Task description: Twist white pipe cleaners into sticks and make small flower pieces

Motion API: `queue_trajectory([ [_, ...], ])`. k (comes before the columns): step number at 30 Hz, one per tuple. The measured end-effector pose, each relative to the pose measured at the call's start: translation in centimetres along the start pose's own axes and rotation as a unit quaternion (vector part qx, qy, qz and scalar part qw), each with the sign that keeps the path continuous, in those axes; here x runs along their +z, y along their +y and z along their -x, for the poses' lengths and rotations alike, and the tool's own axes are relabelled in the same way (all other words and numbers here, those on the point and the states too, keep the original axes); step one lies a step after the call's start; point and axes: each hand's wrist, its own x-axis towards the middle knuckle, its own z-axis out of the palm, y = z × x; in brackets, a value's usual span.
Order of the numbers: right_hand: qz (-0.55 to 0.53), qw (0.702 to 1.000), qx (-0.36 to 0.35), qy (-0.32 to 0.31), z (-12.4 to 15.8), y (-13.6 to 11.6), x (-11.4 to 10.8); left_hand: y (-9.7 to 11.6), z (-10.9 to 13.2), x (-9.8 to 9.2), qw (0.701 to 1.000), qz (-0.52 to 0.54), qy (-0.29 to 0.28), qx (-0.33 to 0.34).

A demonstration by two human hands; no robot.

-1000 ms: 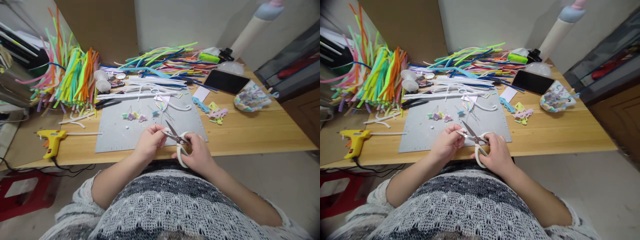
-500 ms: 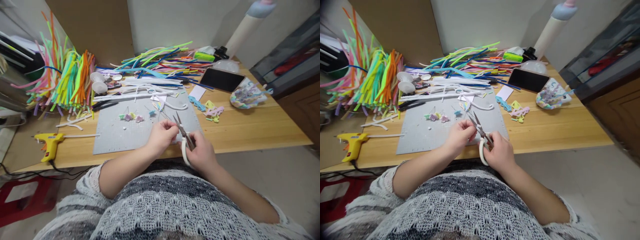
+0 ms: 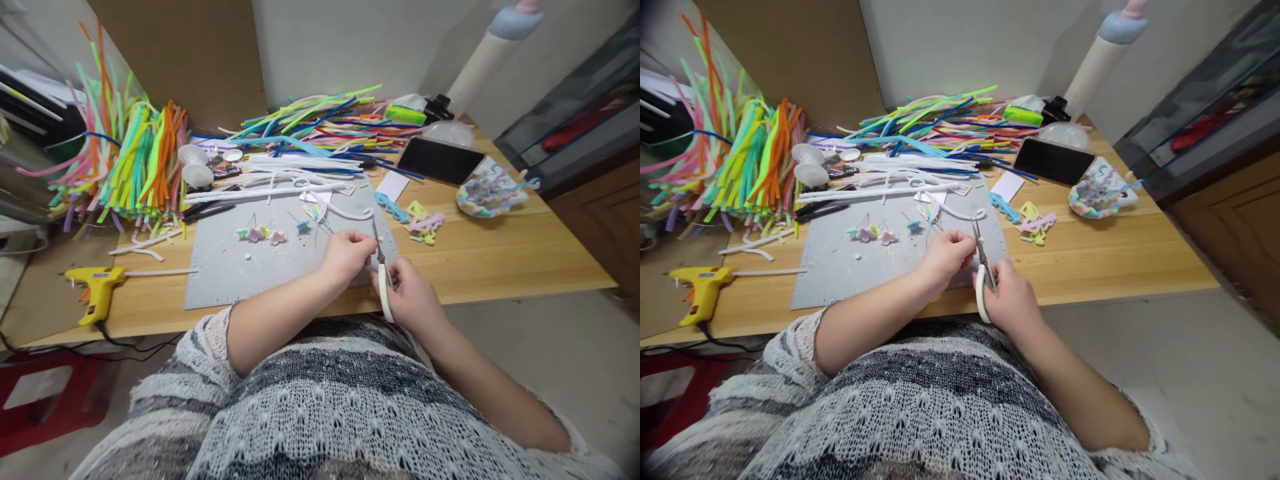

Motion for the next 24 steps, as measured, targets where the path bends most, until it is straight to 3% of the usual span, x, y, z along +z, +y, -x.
queue_trajectory([
  [4, -0.043, 0.999, -0.003, 0.013, -0.6, -0.1, 0.3, 0.2, 0.0, -0.3, 1.0, -0.013, 0.019, 0.007],
  [7, -0.014, 1.0, 0.009, 0.014, -1.4, 0.5, -0.2, 0.6, 0.6, -1.7, 0.999, -0.025, 0.01, 0.03],
  [9, 0.006, 0.999, 0.021, 0.029, -1.8, 1.1, -0.9, 1.0, 1.5, -3.7, 0.996, -0.067, -0.004, 0.053],
  [12, 0.036, 0.998, 0.026, 0.034, -2.2, 2.1, -2.2, 1.3, 3.5, -8.1, 0.97, -0.226, -0.011, 0.086],
  [16, 0.102, 0.993, -0.007, -0.059, -2.3, 2.5, -3.2, 1.4, 5.9, -13.5, 0.913, -0.401, 0.003, 0.072],
  [18, 0.136, 0.986, -0.013, -0.092, -2.4, 2.2, -3.1, 1.6, 6.7, -15.0, 0.865, -0.497, 0.006, 0.07],
  [19, 0.15, 0.984, -0.013, -0.098, -2.4, 1.9, -3.0, 1.9, 7.0, -15.4, 0.826, -0.558, 0.009, 0.077],
  [22, 0.176, 0.979, -0.005, -0.098, -2.6, 1.2, -2.6, 2.6, 7.1, -15.5, 0.653, -0.748, -0.008, 0.121],
  [24, 0.185, 0.978, -0.001, -0.096, -2.7, 0.9, -2.4, 3.0, 6.9, -15.1, 0.55, -0.819, -0.052, 0.154],
])
